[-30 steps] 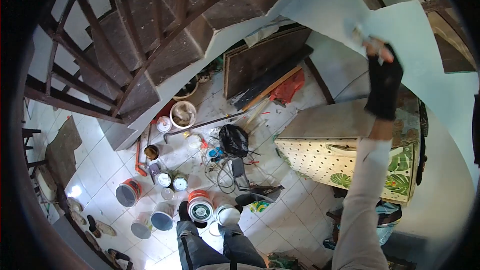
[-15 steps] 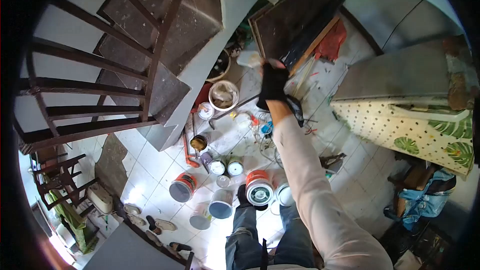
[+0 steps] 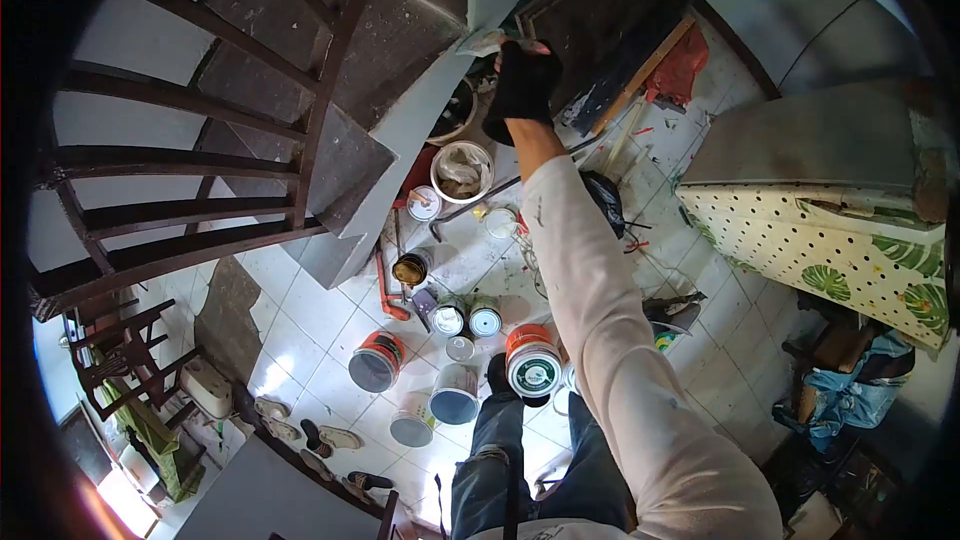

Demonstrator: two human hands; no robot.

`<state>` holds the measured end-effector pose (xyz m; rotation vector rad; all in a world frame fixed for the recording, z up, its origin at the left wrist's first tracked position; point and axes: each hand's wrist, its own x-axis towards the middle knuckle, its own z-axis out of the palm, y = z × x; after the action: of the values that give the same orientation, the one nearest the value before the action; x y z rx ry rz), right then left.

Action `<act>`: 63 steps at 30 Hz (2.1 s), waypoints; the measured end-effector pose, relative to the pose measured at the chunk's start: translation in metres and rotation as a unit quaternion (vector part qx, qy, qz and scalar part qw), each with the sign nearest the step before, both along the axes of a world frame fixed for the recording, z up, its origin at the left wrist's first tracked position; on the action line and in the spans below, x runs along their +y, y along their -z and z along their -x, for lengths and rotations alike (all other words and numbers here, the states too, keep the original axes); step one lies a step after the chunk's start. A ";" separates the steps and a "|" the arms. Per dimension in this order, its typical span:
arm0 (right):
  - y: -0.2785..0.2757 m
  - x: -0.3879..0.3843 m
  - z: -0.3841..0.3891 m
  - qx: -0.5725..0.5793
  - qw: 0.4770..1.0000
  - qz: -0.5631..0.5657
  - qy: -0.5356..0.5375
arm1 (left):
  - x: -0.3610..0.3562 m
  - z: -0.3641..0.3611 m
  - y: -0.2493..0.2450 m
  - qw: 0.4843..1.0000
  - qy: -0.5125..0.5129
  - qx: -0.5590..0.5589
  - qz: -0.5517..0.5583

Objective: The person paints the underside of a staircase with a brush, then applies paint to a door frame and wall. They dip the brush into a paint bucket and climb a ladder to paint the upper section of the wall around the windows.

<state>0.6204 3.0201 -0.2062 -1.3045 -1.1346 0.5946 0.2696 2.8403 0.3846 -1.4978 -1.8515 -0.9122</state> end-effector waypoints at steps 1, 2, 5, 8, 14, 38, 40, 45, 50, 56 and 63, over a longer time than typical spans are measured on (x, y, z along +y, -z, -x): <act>-0.003 -0.003 -0.007 -0.073 0.996 -0.046 0.001 | 0.000 0.011 -0.004 1.000 0.008 0.023 0.020; -0.008 -0.007 -0.014 -0.144 0.985 -0.094 0.008 | -0.001 0.024 -0.009 0.998 0.014 0.046 0.039; -0.066 -0.090 -0.057 0.295 0.946 0.125 -0.048 | 0.007 0.070 -0.030 0.997 0.021 0.063 0.047; -0.052 -0.179 -0.101 0.270 0.948 0.166 0.008 | 0.008 0.033 -0.011 0.998 0.017 0.052 -0.038; -0.027 -0.410 -0.199 0.312 0.874 0.364 0.084 | 0.003 0.030 -0.006 1.000 0.018 0.001 -0.019; -0.253 -0.756 -0.380 0.337 0.911 0.203 0.126 | -0.193 -0.094 0.252 0.975 0.141 -0.166 0.040; -0.271 -0.750 -0.363 0.260 0.924 0.240 0.148 | -0.314 -0.116 0.402 0.903 0.182 -0.317 0.225; -0.274 -0.739 -0.357 0.302 0.915 0.243 0.109 | -0.705 -0.186 0.541 0.616 0.034 -0.328 0.715; -0.297 -0.741 -0.316 0.277 0.928 0.245 0.055 | -0.949 -0.241 0.567 0.426 -0.139 -0.540 0.712; -0.289 -0.819 -0.325 0.305 0.911 0.245 -0.132 | -1.032 -0.297 0.533 0.594 -0.203 -0.602 0.493; -0.260 -0.926 -0.336 0.305 0.911 0.258 -0.104 | -1.068 -0.335 0.484 0.610 -0.107 -0.654 0.434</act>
<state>0.9563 2.0945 0.0538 -1.2938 -0.6048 1.4234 0.6049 1.7719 -0.0995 -0.8102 -3.9054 -1.1541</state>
